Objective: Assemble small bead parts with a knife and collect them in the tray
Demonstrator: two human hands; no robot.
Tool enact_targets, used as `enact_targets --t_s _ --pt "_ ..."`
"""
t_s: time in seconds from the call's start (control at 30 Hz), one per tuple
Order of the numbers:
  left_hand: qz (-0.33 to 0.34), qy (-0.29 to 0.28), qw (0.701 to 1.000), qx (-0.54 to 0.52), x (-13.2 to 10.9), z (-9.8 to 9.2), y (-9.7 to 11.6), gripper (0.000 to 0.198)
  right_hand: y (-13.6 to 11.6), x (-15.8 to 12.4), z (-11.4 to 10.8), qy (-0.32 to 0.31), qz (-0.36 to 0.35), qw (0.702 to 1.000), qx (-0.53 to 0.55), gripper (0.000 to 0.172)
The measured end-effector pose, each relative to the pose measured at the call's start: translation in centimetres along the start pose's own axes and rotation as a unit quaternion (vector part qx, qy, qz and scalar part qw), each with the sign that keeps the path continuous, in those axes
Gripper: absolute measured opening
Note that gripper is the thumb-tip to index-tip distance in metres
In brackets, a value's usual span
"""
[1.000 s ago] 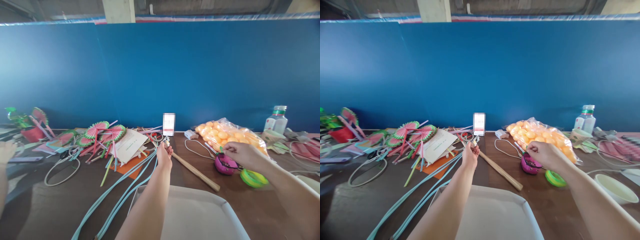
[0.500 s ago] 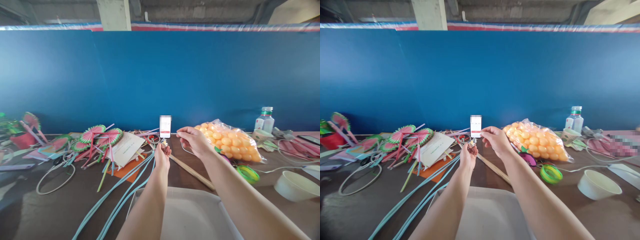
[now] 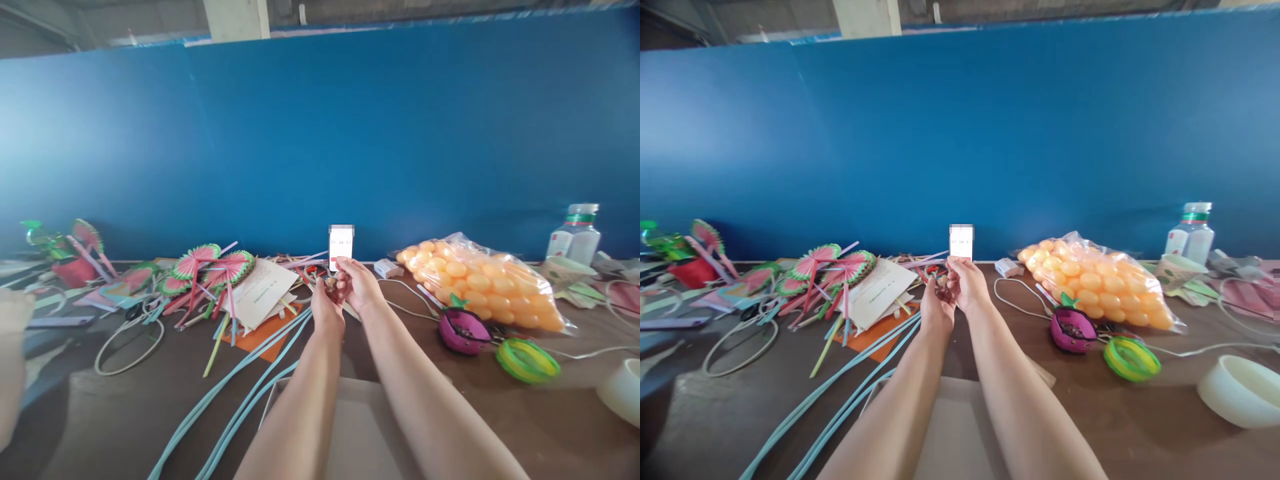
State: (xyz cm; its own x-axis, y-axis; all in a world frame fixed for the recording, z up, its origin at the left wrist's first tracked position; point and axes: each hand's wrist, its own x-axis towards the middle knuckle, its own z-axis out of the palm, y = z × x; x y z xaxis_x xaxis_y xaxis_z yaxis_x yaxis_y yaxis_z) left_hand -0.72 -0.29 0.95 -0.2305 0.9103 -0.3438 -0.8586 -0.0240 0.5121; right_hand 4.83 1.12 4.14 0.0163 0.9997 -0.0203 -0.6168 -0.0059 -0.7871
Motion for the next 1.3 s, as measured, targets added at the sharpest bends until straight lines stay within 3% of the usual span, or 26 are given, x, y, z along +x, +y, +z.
enact_targets --t_s 0.17,0.43,0.67,1.03,1.3 --pt "0.024 -0.016 1.0 0.002 0.6 -0.5 -0.2 0.011 -0.4 0.4 -2.0 -0.093 0.024 0.995 -0.032 0.029" --pt "0.042 -0.035 0.998 0.028 0.3 -1.0 -0.2 0.013 -0.4 0.1 -2.7 -0.129 0.075 0.985 -0.083 0.03" --pt "0.072 -0.013 0.996 0.052 0.4 -1.1 -0.1 0.019 -0.4 0.3 -3.4 -0.09 0.076 0.986 -0.117 0.028" --pt "0.071 0.004 0.997 0.013 0.4 -0.7 -0.3 0.014 -0.1 0.0 -3.4 -0.104 0.086 0.985 -0.104 0.037" --pt "0.117 -0.003 0.99 0.072 0.1 -0.8 -0.1 0.016 -0.1 0.1 -3.5 -0.103 0.086 0.983 -0.128 0.038"
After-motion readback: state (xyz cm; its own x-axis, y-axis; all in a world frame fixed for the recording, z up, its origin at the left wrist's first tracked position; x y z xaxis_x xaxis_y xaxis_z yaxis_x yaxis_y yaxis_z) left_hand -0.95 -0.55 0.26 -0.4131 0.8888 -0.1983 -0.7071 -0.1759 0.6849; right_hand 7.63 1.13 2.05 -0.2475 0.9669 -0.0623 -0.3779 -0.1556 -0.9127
